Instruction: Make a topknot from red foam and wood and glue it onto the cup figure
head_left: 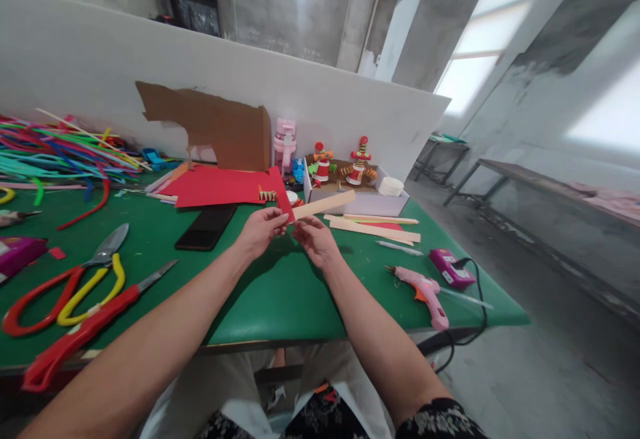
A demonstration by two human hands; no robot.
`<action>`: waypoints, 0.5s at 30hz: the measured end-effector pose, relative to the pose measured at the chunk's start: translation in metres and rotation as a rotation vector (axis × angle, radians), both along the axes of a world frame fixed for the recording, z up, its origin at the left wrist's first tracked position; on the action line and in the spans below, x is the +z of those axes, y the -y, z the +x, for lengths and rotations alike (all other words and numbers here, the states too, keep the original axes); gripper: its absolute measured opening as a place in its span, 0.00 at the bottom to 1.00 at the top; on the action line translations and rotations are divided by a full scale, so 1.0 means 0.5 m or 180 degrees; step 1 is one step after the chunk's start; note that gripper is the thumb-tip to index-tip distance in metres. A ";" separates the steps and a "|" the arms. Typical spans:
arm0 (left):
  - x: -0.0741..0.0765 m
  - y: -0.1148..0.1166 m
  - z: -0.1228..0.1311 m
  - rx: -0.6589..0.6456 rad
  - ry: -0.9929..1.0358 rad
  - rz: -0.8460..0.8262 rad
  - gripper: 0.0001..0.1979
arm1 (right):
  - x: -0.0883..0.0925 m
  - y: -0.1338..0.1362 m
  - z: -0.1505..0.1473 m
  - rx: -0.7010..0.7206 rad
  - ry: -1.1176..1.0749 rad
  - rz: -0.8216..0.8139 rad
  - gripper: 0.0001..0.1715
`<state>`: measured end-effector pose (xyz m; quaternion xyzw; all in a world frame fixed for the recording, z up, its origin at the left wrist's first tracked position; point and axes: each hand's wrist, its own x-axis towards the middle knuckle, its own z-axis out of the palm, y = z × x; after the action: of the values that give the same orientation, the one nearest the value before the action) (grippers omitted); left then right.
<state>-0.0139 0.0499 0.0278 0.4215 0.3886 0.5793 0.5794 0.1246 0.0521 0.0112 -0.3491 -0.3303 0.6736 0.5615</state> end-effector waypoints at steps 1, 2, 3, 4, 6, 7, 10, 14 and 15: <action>0.001 0.001 -0.001 -0.0082 -0.0002 -0.0016 0.25 | -0.001 -0.001 0.000 0.0011 -0.0004 -0.0073 0.11; 0.001 0.002 -0.001 -0.0153 -0.0019 -0.0026 0.25 | -0.002 -0.001 0.000 0.0023 -0.0004 -0.0113 0.09; 0.001 0.003 -0.001 -0.0200 -0.0040 -0.0032 0.24 | -0.003 -0.001 0.000 0.0038 -0.0010 -0.0122 0.08; 0.000 0.004 0.000 -0.0225 -0.0062 -0.0035 0.24 | -0.004 -0.001 0.000 0.0060 -0.0019 -0.0113 0.07; -0.001 0.006 0.003 -0.0229 -0.0100 -0.0038 0.24 | -0.006 0.000 -0.001 0.0119 -0.0026 -0.0072 0.06; -0.001 0.006 0.004 -0.0218 -0.0110 -0.0037 0.24 | -0.007 0.001 -0.001 0.0140 -0.0020 -0.0066 0.07; 0.000 0.008 0.006 -0.0168 -0.0134 -0.0057 0.24 | -0.008 0.003 0.000 0.0173 0.0010 -0.0072 0.07; 0.001 0.009 0.007 -0.0119 -0.0153 -0.0090 0.24 | -0.007 0.003 0.000 0.0108 0.0115 0.0054 0.11; 0.000 0.009 0.008 -0.0120 -0.0152 -0.0082 0.23 | -0.007 0.002 -0.001 0.0092 0.0148 0.0071 0.12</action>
<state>-0.0101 0.0454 0.0279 0.4350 0.4017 0.5530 0.5862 0.1239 0.0510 0.0077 -0.3536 -0.3558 0.6696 0.5477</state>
